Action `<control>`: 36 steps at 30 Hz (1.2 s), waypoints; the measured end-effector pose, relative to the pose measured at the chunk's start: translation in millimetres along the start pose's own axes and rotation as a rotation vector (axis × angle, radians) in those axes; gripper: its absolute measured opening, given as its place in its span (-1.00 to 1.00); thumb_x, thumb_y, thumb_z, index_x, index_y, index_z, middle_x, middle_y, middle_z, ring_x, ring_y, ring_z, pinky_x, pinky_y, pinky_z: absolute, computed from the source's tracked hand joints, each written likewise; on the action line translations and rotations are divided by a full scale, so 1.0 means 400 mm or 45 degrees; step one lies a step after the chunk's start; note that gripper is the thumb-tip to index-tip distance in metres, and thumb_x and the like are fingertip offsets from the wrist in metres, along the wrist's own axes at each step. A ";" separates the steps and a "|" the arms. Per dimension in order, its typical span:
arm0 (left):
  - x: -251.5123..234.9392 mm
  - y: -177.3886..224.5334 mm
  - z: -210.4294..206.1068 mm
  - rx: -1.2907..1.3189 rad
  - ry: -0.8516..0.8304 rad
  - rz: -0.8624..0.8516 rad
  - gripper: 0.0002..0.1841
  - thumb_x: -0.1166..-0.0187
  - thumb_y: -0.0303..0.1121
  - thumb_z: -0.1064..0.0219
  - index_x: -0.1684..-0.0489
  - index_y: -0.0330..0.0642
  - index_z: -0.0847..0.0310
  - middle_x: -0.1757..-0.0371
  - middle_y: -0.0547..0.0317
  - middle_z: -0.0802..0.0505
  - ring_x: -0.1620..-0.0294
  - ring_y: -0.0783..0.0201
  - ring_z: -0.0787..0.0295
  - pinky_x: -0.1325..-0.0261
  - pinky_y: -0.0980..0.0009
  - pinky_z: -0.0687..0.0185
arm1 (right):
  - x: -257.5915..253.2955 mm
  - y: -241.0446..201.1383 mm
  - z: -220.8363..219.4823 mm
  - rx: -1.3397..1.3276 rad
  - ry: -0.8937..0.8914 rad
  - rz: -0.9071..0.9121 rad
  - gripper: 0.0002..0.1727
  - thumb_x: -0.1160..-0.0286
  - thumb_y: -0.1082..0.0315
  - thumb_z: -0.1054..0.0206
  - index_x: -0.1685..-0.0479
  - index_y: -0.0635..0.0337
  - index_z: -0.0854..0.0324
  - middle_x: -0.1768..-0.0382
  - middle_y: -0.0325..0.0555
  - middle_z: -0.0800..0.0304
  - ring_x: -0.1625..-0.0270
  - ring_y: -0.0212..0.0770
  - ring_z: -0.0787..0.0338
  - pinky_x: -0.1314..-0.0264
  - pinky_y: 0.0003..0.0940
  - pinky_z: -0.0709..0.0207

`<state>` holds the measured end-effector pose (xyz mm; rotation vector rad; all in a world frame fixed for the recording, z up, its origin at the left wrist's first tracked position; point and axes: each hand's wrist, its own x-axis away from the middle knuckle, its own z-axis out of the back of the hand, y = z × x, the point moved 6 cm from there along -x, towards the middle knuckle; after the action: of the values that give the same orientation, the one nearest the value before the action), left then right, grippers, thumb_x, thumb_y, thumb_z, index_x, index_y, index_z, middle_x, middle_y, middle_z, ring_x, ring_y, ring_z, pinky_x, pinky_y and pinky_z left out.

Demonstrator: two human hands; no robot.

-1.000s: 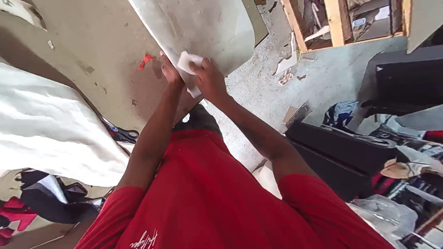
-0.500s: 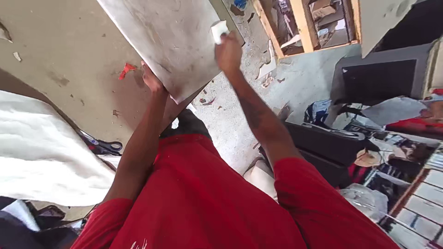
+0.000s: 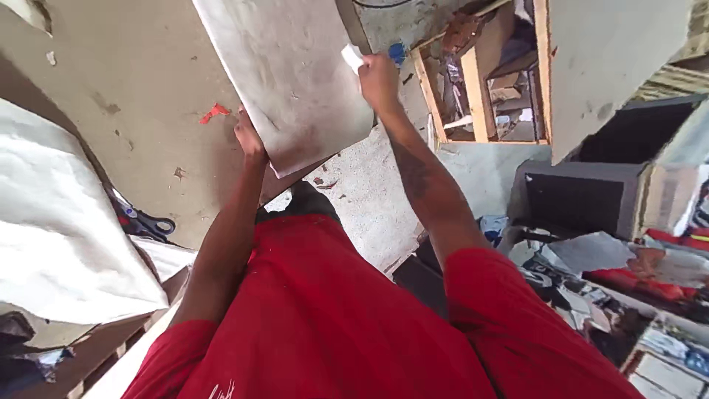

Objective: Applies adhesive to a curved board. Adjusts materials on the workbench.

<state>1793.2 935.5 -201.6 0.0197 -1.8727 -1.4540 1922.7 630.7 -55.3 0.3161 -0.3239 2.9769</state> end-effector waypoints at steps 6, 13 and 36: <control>0.031 0.002 0.028 -0.205 0.072 0.102 -0.36 -0.73 0.30 0.02 -0.11 -0.09 -0.72 0.02 0.06 -0.87 0.00 0.18 -0.83 -0.05 -0.01 -0.77 | 0.216 -0.153 -0.087 -0.109 -0.229 0.369 -0.73 -0.56 0.27 -0.34 -0.10 0.19 -0.76 -0.06 0.16 -0.72 0.06 0.13 -0.82 0.09 0.16 -0.74; 0.017 0.018 0.011 -0.158 0.135 -0.068 -0.49 -0.86 0.01 0.03 -0.01 -0.21 -0.75 0.08 0.12 -0.88 0.01 0.32 -0.84 -0.16 0.19 -0.79 | -0.163 -0.112 0.069 -0.025 -0.238 0.388 -0.64 -0.65 0.18 -0.19 -0.18 0.14 -0.78 -0.14 0.18 -0.80 -0.20 0.15 -0.80 -0.27 0.24 -0.63; -0.002 0.014 0.019 0.045 0.121 -0.055 -0.54 -0.85 -0.02 -0.04 0.17 -0.17 -0.76 0.30 0.23 -0.88 0.21 0.36 -0.86 0.03 0.23 -0.84 | -0.356 -0.419 -0.083 0.236 -0.234 0.907 -0.63 -0.42 0.37 -0.30 -0.19 -0.03 -0.79 -0.36 -0.06 -0.72 -0.40 0.06 -0.71 -0.34 0.18 -0.63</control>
<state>1792.1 944.2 -197.8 0.1445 -1.8306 -1.4236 2079.5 785.3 -85.3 0.6075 -0.2073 3.6994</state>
